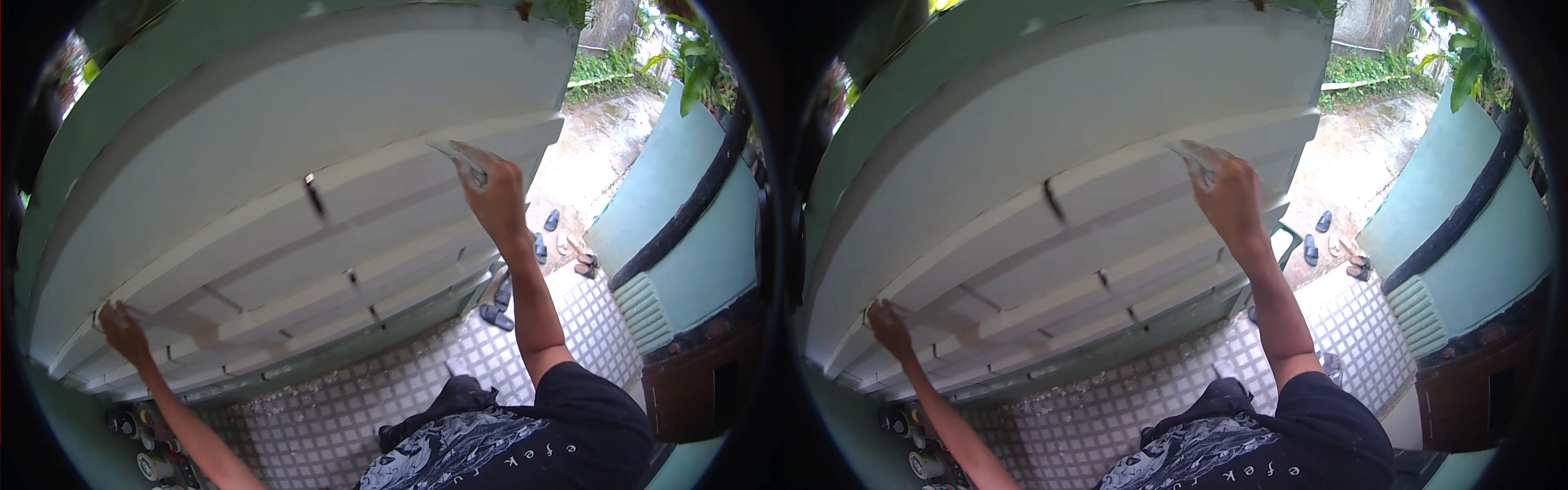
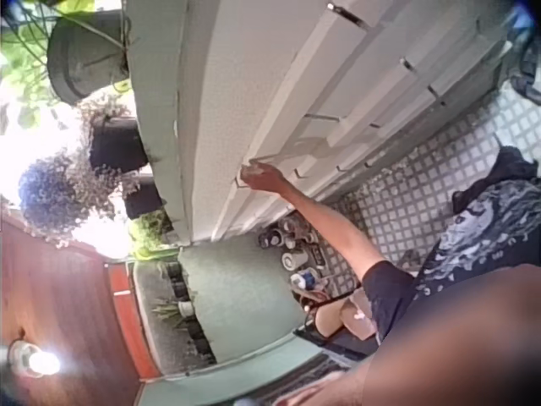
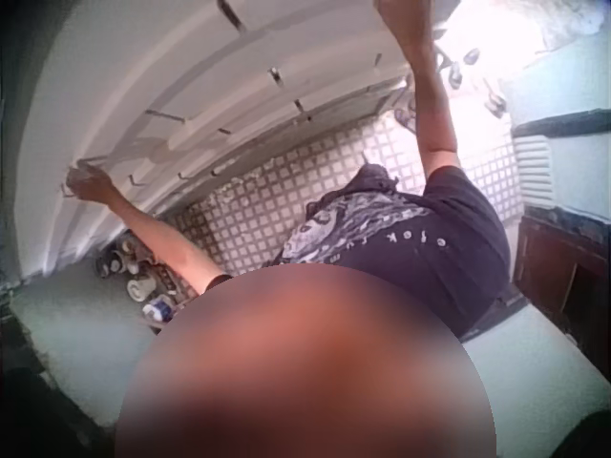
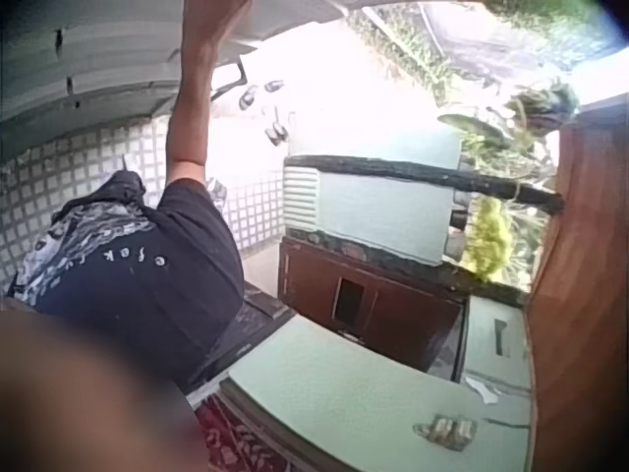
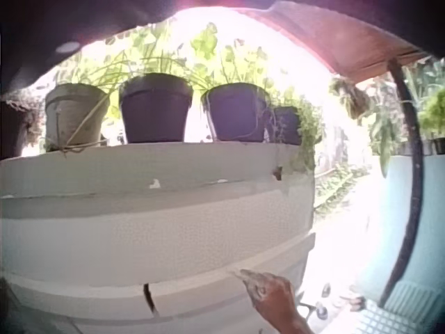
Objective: Applying putty or filler to gaps in a wooden or composite wall structure using a putty knife.
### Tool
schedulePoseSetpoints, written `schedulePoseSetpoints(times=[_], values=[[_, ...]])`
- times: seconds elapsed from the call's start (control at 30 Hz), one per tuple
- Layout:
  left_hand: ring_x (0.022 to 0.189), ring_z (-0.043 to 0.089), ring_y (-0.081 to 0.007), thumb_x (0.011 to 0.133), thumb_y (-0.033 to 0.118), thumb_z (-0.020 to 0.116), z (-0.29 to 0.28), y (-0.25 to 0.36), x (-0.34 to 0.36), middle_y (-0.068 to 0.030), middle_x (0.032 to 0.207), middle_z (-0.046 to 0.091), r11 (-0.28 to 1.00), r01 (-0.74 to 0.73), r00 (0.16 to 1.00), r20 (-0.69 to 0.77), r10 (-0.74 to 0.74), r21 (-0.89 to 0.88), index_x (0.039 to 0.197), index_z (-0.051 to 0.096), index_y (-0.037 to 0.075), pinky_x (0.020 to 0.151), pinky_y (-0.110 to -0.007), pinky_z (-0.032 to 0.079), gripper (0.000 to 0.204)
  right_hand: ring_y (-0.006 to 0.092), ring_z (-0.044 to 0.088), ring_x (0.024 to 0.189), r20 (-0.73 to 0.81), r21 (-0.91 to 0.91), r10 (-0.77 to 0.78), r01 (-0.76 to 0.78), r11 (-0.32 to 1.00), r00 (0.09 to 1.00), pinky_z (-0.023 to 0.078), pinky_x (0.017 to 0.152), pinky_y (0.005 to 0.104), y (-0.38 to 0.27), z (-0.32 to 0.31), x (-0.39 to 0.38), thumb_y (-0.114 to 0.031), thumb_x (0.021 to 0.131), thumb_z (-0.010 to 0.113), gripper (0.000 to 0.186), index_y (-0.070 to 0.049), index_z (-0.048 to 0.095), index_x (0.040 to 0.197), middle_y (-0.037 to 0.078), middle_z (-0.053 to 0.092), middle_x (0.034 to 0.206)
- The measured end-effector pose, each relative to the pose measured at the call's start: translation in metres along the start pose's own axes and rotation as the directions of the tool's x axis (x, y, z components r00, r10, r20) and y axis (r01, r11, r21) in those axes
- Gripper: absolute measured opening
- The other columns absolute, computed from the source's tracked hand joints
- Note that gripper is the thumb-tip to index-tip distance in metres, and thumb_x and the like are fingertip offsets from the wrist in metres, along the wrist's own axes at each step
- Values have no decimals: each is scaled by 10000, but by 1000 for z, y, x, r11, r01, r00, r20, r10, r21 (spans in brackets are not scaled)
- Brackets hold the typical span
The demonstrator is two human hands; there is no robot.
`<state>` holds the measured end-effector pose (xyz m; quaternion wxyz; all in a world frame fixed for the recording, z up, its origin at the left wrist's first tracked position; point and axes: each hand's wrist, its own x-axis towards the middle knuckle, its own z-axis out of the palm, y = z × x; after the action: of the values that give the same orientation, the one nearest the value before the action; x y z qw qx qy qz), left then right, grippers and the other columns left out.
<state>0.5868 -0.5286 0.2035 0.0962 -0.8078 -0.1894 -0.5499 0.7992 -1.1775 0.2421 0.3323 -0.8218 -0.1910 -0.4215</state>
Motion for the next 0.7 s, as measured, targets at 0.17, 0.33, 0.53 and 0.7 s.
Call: schedulePoseSetpoints(times=[0.17,0.33,0.53,0.7], values=[[1084,574,-346,1001,268,463,-2,-81,-6,-193,1171,599,927,-135,990,75,116,349,1173,589,25,932,-422,439,324,301,684,756,-23,-109,112,-114,987,993,538,704,353,131,-57,34,-123,856,635,217,-78,709,1055,163,700,913],[1106,574,-345,1001,294,441,11,77,6,-174,1195,605,985,97,995,-16,-96,140,1219,578,32,965,-433,426,367,269,688,756,-210,-334,409,-458,824,888,511,715,366,278,-118,49,-148,898,607,238,-8,687,1073,202,695,875],[1188,527,-327,980,295,457,1,335,18,-134,1257,568,905,-393,919,-108,380,-163,1219,559,61,996,-470,393,349,9,345,561,-312,306,414,-322,896,855,258,470,212,280,-89,44,-165,973,548,282,-34,641,1204,-76,499,680],[1259,472,-304,960,285,450,23,438,17,-121,1298,546,756,-522,841,-96,532,-395,1252,556,105,1039,-442,338,359,184,636,632,-16,-10,194,-195,981,981,455,584,311,293,-80,2,-121,943,550,255,3,652,1140,152,698,774]])
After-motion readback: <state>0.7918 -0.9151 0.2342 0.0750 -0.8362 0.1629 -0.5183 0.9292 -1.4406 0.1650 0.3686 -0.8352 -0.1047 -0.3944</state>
